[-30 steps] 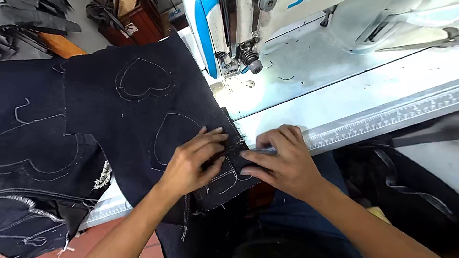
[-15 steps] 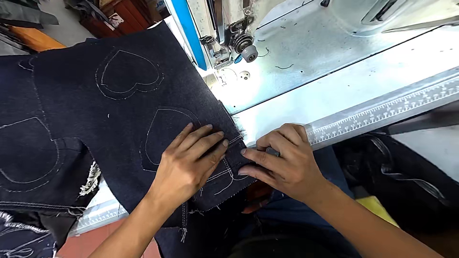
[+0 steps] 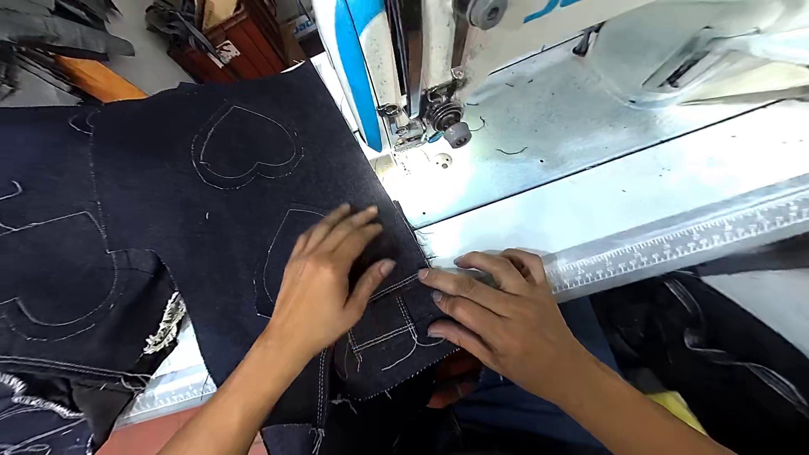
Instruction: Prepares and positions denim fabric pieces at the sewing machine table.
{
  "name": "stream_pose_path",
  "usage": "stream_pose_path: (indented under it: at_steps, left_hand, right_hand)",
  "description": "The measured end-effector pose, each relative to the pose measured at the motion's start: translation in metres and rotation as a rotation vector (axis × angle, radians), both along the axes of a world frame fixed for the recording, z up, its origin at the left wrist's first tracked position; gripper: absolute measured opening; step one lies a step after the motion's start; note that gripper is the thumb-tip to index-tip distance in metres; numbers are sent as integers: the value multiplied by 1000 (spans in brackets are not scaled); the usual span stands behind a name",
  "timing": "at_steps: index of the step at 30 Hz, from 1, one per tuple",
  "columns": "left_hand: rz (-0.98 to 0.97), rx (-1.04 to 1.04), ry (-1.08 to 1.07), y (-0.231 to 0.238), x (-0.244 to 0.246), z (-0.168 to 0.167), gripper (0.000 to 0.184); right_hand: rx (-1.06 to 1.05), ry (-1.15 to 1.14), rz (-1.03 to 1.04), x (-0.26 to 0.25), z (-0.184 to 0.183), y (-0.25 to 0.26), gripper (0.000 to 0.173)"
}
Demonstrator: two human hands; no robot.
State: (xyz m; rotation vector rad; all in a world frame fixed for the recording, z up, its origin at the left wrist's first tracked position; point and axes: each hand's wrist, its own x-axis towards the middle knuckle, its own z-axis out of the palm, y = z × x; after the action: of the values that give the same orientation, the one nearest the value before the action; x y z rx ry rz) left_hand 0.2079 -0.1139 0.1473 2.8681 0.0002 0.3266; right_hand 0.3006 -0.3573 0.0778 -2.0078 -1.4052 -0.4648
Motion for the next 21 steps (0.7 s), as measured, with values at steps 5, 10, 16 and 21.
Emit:
stream_pose_path:
  at_steps: [5, 10, 16, 21]
  left_hand:
    - [-25, 62, 11, 3, 16, -16, 59]
    - [-14, 33, -10, 8, 49, -21, 64]
    - [-112, 5, 65, 38, 79, -15, 66]
    - [-76, 140, 15, 33, 73, -6, 71]
  right_hand:
    - [-74, -8, 30, 1, 11, -5, 28]
    - [-176, 45, 38, 31, 25, -4, 40]
    - [-227, 91, 84, 49, 33, 14, 38]
    - [-251, 68, 70, 47, 32, 15, 37]
